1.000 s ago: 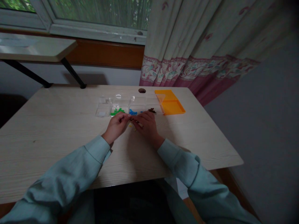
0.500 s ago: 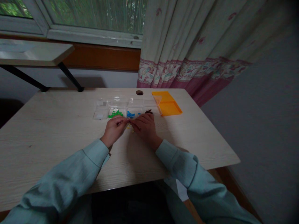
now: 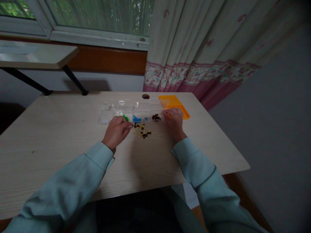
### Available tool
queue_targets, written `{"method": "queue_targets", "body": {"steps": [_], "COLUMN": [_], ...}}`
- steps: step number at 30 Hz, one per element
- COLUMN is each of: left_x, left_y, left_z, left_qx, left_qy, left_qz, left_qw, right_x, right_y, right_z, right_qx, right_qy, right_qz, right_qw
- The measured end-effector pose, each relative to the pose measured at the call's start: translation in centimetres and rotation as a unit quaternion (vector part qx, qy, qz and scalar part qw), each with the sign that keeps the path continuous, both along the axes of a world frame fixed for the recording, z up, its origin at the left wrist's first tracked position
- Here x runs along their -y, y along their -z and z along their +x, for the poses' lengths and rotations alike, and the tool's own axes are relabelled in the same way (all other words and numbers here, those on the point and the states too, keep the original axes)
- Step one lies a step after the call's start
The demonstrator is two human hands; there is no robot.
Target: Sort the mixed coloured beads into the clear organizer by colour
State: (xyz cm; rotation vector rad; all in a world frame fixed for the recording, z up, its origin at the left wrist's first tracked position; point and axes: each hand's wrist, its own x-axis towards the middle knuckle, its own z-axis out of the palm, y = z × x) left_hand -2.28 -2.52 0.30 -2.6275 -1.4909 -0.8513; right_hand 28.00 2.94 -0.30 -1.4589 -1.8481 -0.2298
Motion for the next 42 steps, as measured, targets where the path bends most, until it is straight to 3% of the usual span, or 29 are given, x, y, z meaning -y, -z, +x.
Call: {"method": "queue_targets", "body": {"steps": [8,19,42], "left_x": [-0.1,-0.1,0.4], "left_y": [0.4,0.2,0.0], "left_z": [0.1,0.1,1.5], "left_qx": [0.001,-0.012,-0.148], "left_qy": [0.000,-0.002,-0.045], "left_qz": [-0.010,-0.004,-0.007], "left_qw": [1.000,1.000,0.988], "right_x": [0.8,0.8,1.7], "right_y": [-0.2,-0.2,-0.8], "right_z": [-1.1,-1.6,-2.8], "right_qx": [0.076,-0.062,-0.045], "right_qy": [-0.018,-0.046,-0.088], "right_qz": [-0.067,-0.018,-0.031], "right_qw": [0.995,0.997,0.995]}}
